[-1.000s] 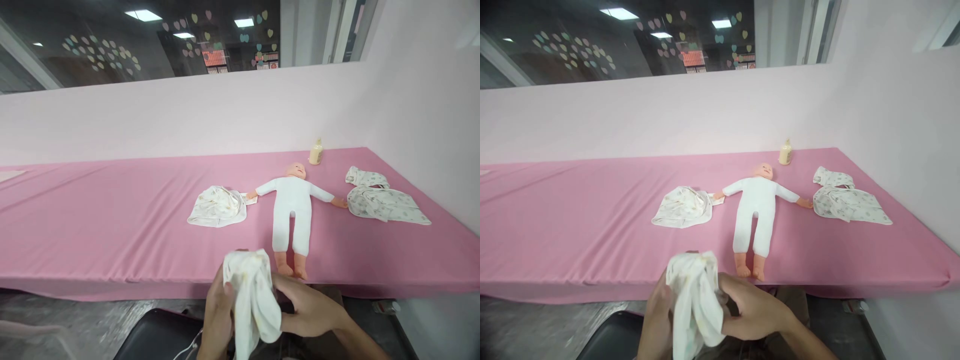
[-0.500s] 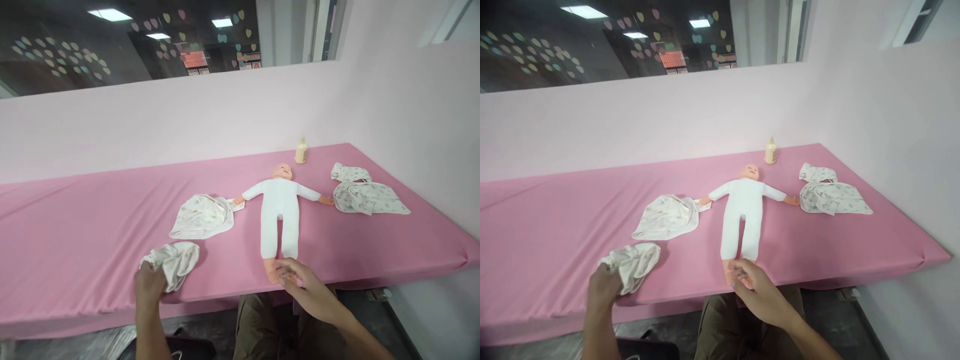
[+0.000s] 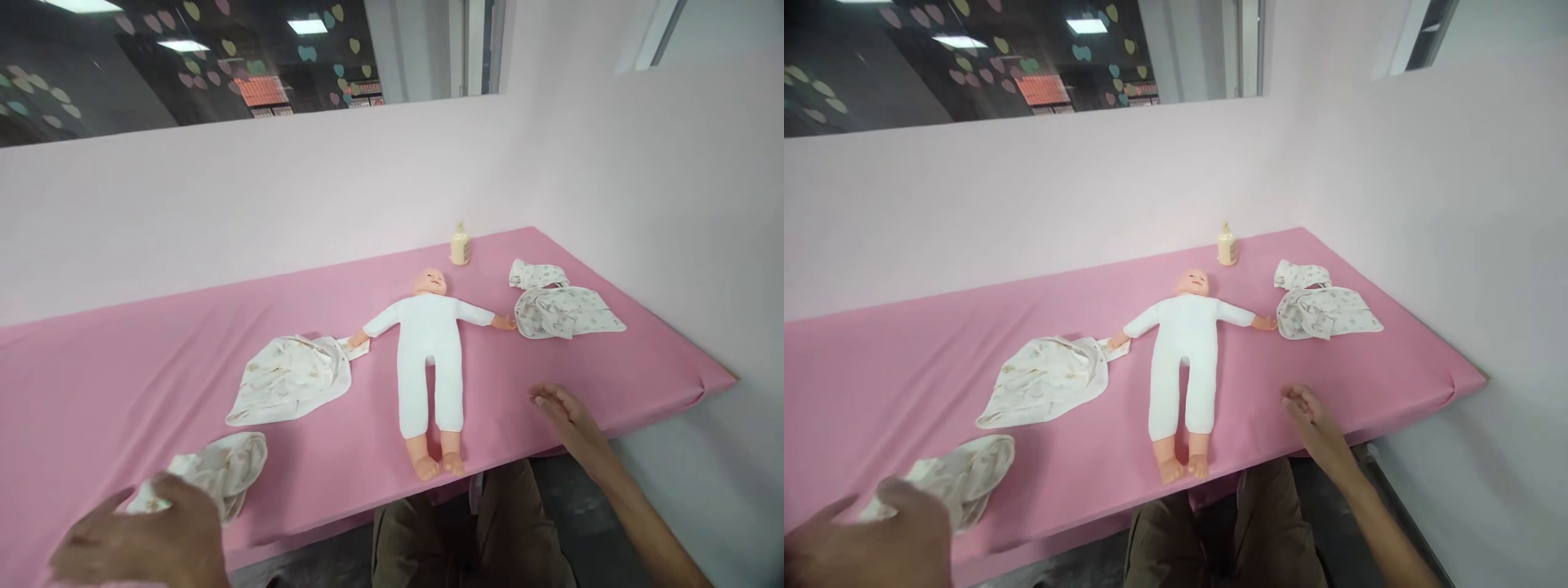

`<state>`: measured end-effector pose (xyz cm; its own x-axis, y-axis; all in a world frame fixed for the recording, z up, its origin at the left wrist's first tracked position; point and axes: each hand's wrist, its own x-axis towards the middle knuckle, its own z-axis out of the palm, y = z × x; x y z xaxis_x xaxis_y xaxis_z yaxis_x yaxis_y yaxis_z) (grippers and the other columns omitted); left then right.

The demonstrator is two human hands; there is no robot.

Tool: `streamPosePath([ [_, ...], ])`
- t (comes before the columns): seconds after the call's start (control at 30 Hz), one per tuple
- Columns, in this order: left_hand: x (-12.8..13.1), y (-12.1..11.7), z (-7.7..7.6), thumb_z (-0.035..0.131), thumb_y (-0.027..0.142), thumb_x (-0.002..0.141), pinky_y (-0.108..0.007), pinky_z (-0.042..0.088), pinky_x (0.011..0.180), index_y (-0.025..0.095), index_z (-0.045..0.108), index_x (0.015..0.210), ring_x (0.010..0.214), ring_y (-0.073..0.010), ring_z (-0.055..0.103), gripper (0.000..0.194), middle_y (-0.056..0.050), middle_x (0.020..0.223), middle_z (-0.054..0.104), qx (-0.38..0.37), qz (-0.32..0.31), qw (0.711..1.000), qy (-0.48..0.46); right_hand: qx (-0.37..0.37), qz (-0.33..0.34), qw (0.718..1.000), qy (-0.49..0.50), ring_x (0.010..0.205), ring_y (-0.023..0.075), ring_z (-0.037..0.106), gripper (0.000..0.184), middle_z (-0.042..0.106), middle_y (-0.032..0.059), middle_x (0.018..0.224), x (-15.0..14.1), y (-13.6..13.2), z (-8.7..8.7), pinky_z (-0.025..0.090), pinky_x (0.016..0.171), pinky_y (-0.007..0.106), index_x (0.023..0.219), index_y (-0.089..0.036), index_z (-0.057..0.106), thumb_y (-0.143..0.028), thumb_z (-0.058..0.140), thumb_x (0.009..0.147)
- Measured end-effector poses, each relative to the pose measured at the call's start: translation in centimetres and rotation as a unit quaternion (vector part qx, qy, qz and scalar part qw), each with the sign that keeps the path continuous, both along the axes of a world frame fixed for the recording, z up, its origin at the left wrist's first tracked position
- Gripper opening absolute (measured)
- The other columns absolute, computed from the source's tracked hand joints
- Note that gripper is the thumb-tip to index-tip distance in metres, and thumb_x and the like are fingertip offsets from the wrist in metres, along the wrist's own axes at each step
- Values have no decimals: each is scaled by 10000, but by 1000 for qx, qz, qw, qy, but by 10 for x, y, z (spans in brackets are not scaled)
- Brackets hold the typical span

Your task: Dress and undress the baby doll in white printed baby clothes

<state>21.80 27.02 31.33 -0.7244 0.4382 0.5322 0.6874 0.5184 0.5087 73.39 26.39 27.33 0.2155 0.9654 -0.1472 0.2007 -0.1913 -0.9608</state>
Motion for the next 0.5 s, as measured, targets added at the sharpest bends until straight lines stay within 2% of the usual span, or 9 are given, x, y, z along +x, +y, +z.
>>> streamPosePath([
  [0.03, 13, 11, 3, 417, 518, 813, -616, 331, 1072, 53, 487, 1327, 1311, -457, 424, 696, -284, 1353, 483, 8, -27, 999, 32, 1, -8, 1000, -2, 1133, 289, 621, 490, 673, 132, 1182, 3, 6, -3, 470, 1026, 454, 1066, -198, 649, -604, 638, 791],
  [0.1, 37, 41, 5, 405, 493, 849, -520, 395, 1074, 96, 554, 1274, 1251, -384, 517, 600, -208, 1250, 597, -32, -176, 983, 36, 13, -20, 1000, -10, 1116, 282, 631, 462, 681, 125, 1160, 10, 21, -8, 479, 1013, 449, 1057, -199, 648, -572, 645, 783],
  [0.17, 58, 78, -2, 370, 459, 890, -477, 346, 1136, 125, 548, 1305, 1318, -336, 477, 561, -171, 1309, 593, -117, -331, 935, 46, 29, -36, 999, -19, 1103, 278, 639, 440, 685, 120, 1145, 19, 38, -13, 489, 997, 449, 1053, -204, 642, -549, 639, 780],
  [0.2, 65, 96, -8, 356, 440, 901, -466, 321, 1157, 116, 546, 1320, 1354, -326, 446, 563, -178, 1363, 564, -165, -376, 911, 45, 35, -48, 998, -23, 1095, 280, 643, 431, 686, 121, 1138, 24, 46, -14, 495, 986, 452, 1045, -206, 637, -543, 636, 777],
  [0.23, 71, 112, -15, 361, 422, 906, -473, 318, 1157, 100, 529, 1351, 1383, -332, 415, 575, -196, 1428, 512, -217, -393, 893, 35, 40, -62, 997, -27, 1087, 283, 647, 427, 688, 123, 1130, 29, 53, -15, 501, 975, 455, 1038, -207, 632, -540, 633, 772],
  [0.3, 77, 138, -29, 352, 369, 926, -526, 301, 1153, 92, 483, 1417, 1423, -360, 356, 579, -211, 1522, 406, -291, -390, 873, 28, 43, -85, 995, -33, 1074, 290, 652, 422, 690, 129, 1115, 38, 64, -13, 508, 962, 459, 1028, -204, 627, -533, 630, 764],
  [0.4, 75, 159, -44, 330, 290, 947, -615, 263, 1136, 96, 509, 1409, 1445, -398, 298, 532, -228, 1552, 352, -298, -340, 890, 53, 44, -92, 994, -38, 1058, 291, 658, 408, 695, 128, 1100, 45, 68, -9, 511, 958, 457, 1027, -199, 634, -511, 630, 764],
  [0.5, 61, 170, -42, 305, 238, 950, -631, 262, 1125, 16, 496, 1396, 1437, -417, 294, 533, -288, 1519, 361, -268, -289, 917, 59, 44, -88, 994, -45, 1062, 289, 654, 392, 698, 129, 1104, 46, 65, -12, 513, 955, 451, 1037, -197, 638, -489, 623, 776],
])
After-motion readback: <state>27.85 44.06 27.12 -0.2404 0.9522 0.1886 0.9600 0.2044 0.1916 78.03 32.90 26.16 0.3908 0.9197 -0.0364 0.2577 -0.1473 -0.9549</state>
